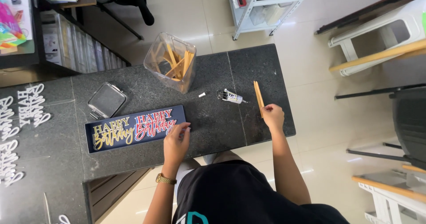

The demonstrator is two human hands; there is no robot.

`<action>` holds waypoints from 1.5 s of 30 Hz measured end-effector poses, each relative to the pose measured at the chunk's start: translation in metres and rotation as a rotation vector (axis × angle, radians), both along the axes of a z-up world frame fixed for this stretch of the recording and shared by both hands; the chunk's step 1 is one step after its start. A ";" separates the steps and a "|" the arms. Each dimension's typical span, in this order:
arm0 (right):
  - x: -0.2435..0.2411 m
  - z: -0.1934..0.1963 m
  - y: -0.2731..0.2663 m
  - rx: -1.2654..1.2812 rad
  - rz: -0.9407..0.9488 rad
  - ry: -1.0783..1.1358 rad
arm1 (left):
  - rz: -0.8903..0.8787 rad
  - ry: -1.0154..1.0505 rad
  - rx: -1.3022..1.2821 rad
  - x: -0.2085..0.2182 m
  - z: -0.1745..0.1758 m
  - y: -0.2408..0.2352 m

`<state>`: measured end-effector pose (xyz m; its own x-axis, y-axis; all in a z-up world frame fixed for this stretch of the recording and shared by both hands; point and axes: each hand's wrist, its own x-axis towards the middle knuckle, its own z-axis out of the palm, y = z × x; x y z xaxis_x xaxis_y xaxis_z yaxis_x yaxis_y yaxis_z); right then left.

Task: Assembling cake toppers by applying glue to decorative cutouts and attaching wooden sticks.

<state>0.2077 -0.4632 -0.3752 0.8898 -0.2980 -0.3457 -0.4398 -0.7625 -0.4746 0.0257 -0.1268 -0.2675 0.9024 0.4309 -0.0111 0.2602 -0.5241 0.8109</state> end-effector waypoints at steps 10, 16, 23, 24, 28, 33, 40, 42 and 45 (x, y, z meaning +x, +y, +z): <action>-0.061 0.126 0.062 1.001 -0.118 -0.008 | -0.120 -0.188 -0.330 0.045 0.067 -0.065; -0.098 0.182 0.102 1.202 0.268 -0.030 | -0.053 -0.334 -0.512 0.066 0.136 -0.094; -0.091 0.236 0.101 1.173 0.400 -0.107 | -0.122 -0.329 -0.472 0.050 0.156 -0.093; -0.083 0.239 0.097 1.156 0.432 -0.233 | -0.102 -0.376 -0.407 0.047 0.158 -0.093; -0.074 0.273 0.098 1.358 0.574 -0.420 | -0.200 -0.472 -0.201 0.038 0.155 -0.102; -0.080 0.296 0.109 1.690 0.571 -0.361 | -0.279 -0.540 -0.077 0.036 0.141 -0.103; -0.084 0.318 0.102 1.836 0.675 -0.314 | -0.389 -0.605 -0.001 0.031 0.139 -0.106; -0.086 0.317 0.099 1.811 0.681 -0.343 | -0.382 -0.610 0.014 0.030 0.142 -0.108; -0.088 0.318 0.097 1.786 0.702 -0.386 | -0.365 -0.624 0.021 0.030 0.148 -0.113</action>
<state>0.1195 -0.3658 -0.0574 0.7645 0.4972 0.4103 -0.0232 0.6573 -0.7533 0.0556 -0.2400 -0.1193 0.8244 0.0957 0.5578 -0.4422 -0.5063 0.7404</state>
